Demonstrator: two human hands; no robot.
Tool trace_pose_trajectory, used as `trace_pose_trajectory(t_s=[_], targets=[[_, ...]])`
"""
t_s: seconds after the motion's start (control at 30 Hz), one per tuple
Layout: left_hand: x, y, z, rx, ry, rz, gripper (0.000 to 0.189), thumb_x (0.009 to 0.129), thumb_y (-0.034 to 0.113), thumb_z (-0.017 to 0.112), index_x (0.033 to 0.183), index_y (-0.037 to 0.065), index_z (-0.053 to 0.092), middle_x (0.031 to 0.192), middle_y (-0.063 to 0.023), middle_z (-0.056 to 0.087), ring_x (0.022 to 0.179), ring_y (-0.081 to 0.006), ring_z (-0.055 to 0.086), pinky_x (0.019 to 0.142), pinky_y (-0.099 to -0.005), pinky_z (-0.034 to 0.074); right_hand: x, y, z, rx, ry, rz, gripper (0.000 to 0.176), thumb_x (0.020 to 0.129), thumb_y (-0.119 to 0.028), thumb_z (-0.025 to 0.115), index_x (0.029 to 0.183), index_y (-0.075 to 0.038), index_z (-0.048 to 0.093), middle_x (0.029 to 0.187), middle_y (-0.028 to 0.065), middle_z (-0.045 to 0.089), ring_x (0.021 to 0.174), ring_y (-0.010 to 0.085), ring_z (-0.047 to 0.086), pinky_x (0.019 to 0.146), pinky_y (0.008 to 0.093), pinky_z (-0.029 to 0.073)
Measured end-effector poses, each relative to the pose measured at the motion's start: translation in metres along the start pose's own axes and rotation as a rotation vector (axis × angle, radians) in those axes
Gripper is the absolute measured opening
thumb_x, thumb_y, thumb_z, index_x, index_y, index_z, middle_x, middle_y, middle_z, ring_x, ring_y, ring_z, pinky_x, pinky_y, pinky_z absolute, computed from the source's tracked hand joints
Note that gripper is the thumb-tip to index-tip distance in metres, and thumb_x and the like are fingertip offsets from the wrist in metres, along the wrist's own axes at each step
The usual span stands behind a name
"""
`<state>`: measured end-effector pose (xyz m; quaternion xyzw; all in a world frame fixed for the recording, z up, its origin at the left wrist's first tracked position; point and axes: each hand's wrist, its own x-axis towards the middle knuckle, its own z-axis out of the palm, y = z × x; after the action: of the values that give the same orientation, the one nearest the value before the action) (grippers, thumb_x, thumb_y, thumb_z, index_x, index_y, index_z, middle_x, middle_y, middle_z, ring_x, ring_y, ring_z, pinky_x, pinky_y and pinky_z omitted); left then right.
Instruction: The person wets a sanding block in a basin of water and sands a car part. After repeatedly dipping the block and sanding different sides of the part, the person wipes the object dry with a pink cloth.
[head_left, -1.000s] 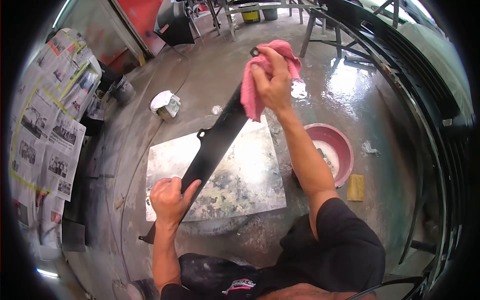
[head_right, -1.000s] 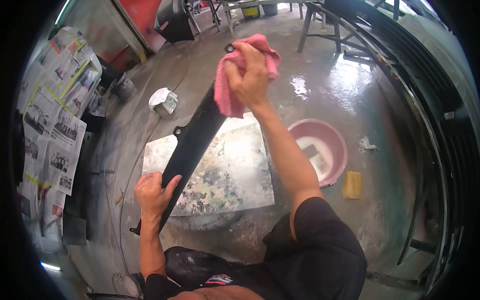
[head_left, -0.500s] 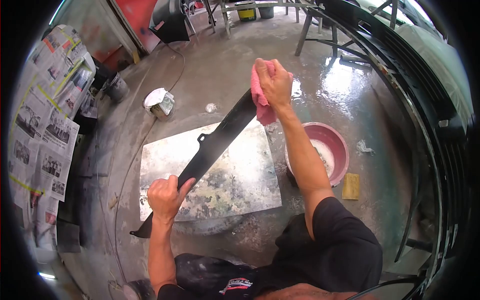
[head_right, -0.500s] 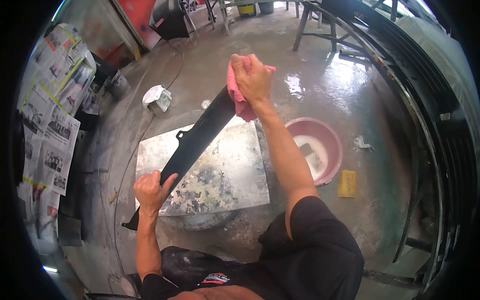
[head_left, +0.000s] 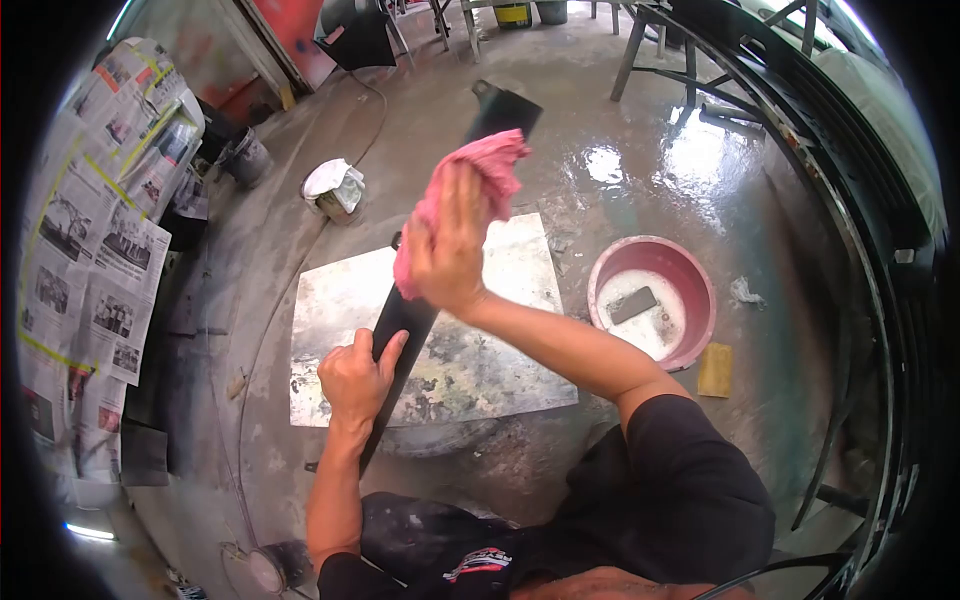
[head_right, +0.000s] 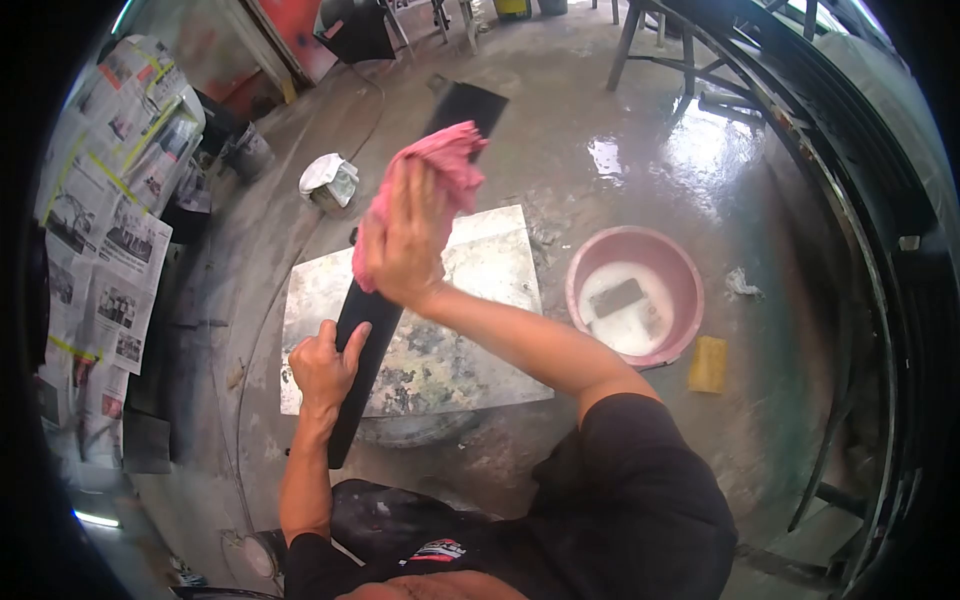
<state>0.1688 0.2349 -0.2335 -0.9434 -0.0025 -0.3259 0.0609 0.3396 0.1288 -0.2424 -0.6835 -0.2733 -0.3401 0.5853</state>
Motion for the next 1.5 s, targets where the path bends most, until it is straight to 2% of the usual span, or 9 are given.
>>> trace_pose_trajectory(t_s=[0.3, 0.57, 0.67, 0.77, 0.8, 0.87, 1.03, 1.33, 1.5], targets=[[-0.004, -0.023, -0.007, -0.209, 0.047, -0.337, 0.045, 0.085, 0.037, 0.079, 0.072, 0.006, 0.049, 0.047, -0.0131, 0.051, 0.043, -0.0330, 0.056, 0.042, -0.0410, 0.042, -0.007, -0.011, 0.002, 0.307, -0.312, -0.379, 0.068, 0.078, -0.031, 0.076, 0.136, -0.001, 0.058, 0.135, 0.0236, 0.058, 0.132, 0.0384, 0.051, 0.117, 0.0497, 0.029], [-0.006, 0.004, -0.003, -0.258, 0.034, 0.047, 0.046, 0.082, 0.034, 0.083, 0.067, 0.008, 0.048, 0.043, -0.0081, 0.045, 0.036, -0.0278, 0.048, 0.038, -0.0364, 0.038, 0.120, 0.090, -0.063, -0.070, 0.321, 0.162, 0.083, 0.087, -0.056, 0.069, 0.147, -0.005, 0.045, 0.147, 0.0290, 0.045, 0.141, 0.0439, 0.037, 0.118, 0.0524, 0.026], [-0.006, 0.010, 0.001, -0.283, -0.026, 0.043, 0.043, 0.085, 0.031, 0.081, 0.068, 0.008, 0.049, 0.044, -0.0096, 0.046, 0.036, -0.0288, 0.049, 0.039, -0.0379, 0.038, 0.113, 0.130, -0.054, 0.335, 0.412, 0.360, 0.045, 0.105, -0.051, 0.047, 0.105, -0.007, 0.056, 0.087, 0.0069, 0.062, 0.072, 0.0169, 0.062, 0.069, 0.0317, 0.053], [0.005, 0.019, 0.007, -0.347, -0.019, -0.090, 0.038, 0.094, 0.027, 0.071, 0.070, 0.007, 0.050, 0.045, -0.0123, 0.047, 0.037, -0.0323, 0.050, 0.039, -0.0404, 0.038, 0.062, 0.037, -0.038, 0.929, 0.048, 0.639, 0.051, 0.106, -0.057, 0.037, 0.119, -0.010, 0.051, 0.078, 0.0031, 0.058, 0.060, 0.0132, 0.058, 0.052, 0.0263, 0.048], [0.010, 0.022, 0.008, -0.385, 0.001, -0.230, 0.037, 0.098, 0.025, 0.065, 0.071, 0.005, 0.051, 0.046, -0.0141, 0.048, 0.039, -0.0351, 0.051, 0.040, -0.0420, 0.038, 0.031, 0.076, 0.012, 0.633, 0.072, 0.548, 0.057, 0.106, -0.056, 0.037, 0.136, -0.007, 0.046, 0.089, 0.0098, 0.065, 0.075, 0.0210, 0.066, 0.068, 0.0311, 0.055], [0.014, 0.016, 0.009, -0.426, 0.081, -0.413, 0.041, 0.106, 0.026, 0.051, 0.073, 0.002, 0.051, 0.048, -0.0161, 0.046, 0.040, -0.0343, 0.048, 0.042, -0.0422, 0.036, 0.012, -0.027, -0.013, 0.431, -0.119, 0.647, 0.075, 0.107, -0.047, 0.040, 0.158, 0.002, 0.015, 0.137, 0.0287, 0.054, 0.129, 0.0388, 0.053, 0.113, 0.0412, 0.035], [0.016, 0.003, 0.004, -0.606, 0.224, -0.596, 0.047, 0.109, 0.034, 0.045, 0.078, 0.000, 0.056, 0.056, -0.0066, 0.043, 0.056, -0.0104, 0.038, 0.050, -0.0366, 0.033, -0.040, -0.042, 0.006, 0.516, -0.168, 0.416, 0.074, 0.105, -0.033, 0.047, 0.154, 0.011, 0.012, 0.151, 0.0383, 0.032, 0.141, 0.0481, 0.036, 0.115, 0.0436, 0.032], [0.006, -0.044, 0.007, -0.887, 0.395, -1.025, 0.058, 0.109, 0.044, 0.041, 0.068, 0.005, 0.050, 0.062, 0.0061, 0.041, 0.057, -0.0044, 0.034, 0.050, -0.0284, 0.028, -0.104, -0.049, 0.007, 0.449, -0.473, 0.139, 0.068, 0.099, -0.013, 0.051, 0.153, 0.013, 0.018, 0.157, 0.0356, 0.024, 0.147, 0.0504, 0.024, 0.121, 0.0478, 0.020], [0.005, -0.047, -0.005, -0.764, 0.294, -0.975, 0.061, 0.109, 0.045, 0.038, 0.076, -0.001, 0.059, 0.061, -0.0039, 0.051, 0.061, -0.0129, 0.043, 0.057, -0.0360, 0.039, -0.069, -0.040, 0.002, 0.202, -0.446, -0.467, 0.062, 0.092, -0.018, 0.062, 0.145, 0.008, 0.044, 0.150, 0.0312, 0.041, 0.144, 0.0503, 0.031, 0.121, 0.0569, 0.017]])
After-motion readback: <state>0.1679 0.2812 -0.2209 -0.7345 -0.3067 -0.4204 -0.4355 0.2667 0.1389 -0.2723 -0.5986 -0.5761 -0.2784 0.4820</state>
